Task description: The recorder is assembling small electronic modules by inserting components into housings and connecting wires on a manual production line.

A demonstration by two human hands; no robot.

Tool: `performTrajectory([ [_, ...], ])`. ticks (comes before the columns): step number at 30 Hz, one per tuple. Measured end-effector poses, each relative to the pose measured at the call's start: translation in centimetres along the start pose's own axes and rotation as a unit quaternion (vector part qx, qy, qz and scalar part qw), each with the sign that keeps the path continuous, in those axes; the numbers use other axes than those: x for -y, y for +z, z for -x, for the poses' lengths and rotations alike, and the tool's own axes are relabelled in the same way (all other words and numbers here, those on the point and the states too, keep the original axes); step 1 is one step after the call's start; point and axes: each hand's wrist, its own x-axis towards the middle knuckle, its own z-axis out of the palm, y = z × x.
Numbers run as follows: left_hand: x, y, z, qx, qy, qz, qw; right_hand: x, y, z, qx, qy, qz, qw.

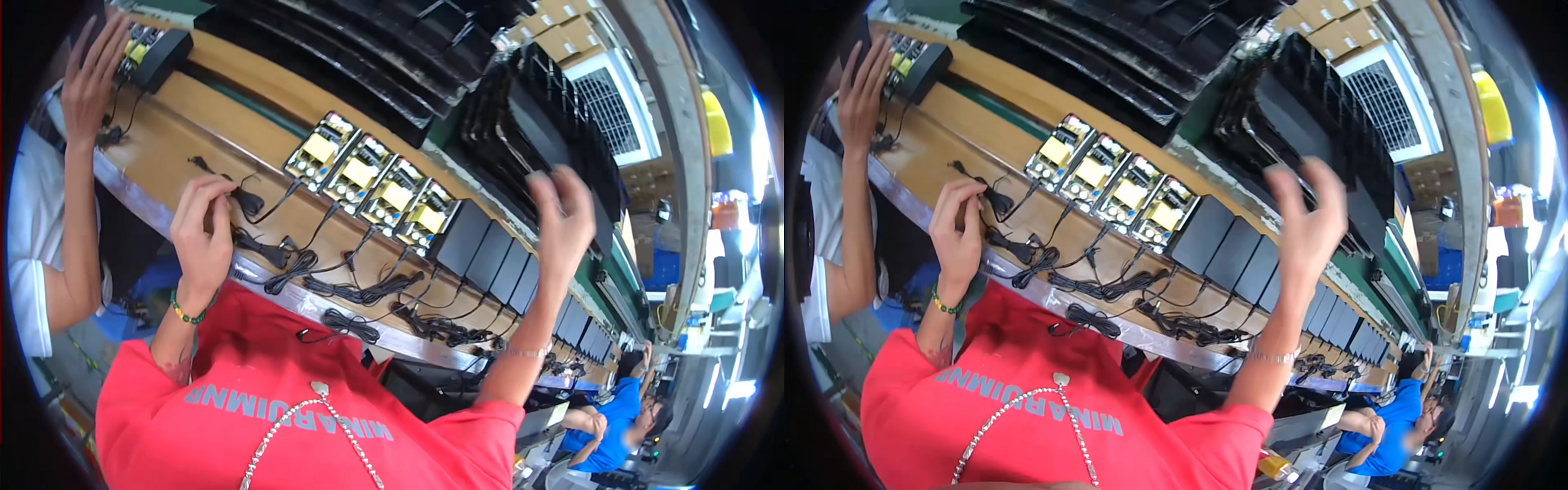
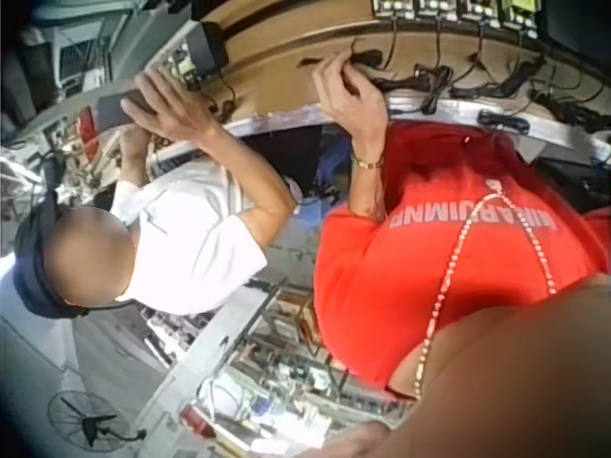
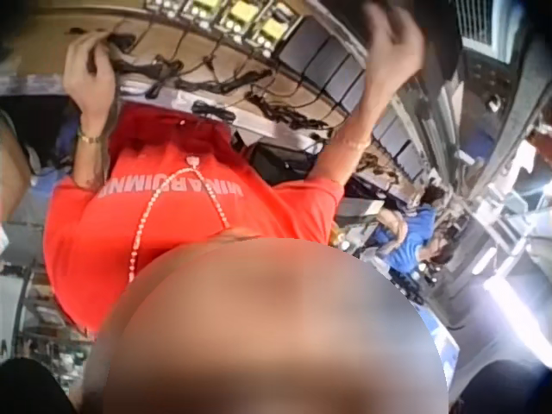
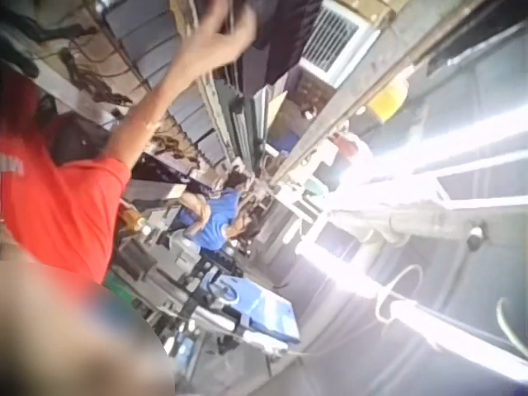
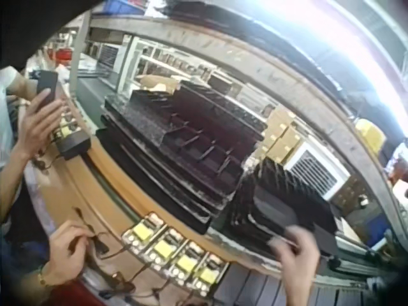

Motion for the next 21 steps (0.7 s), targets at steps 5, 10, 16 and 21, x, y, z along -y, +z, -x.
performTrajectory([
  [5,0.2,-0.3,0.0,0.000,0.001,0.020,1.000,-8.3,1.6,-5.1,-0.258,0.150,0.303,0.905],
  [10,0.2,-0.2,0.0,-0.013,-0.025,0.023,0.999,-7.3,2.0,-2.9,-0.252,0.011,-0.040,0.967],
  [16,0.5,-0.1,-0.3,0.022,-0.016,0.008,1.000,-2.8,0.0,1.1,-0.226,-0.060,-0.135,0.963],
  [21,2.7,-0.2,0.4,0.020,0.029,-0.041,0.999,2.1,-1.9,2.8,-0.105,0.003,-0.314,0.944],
])
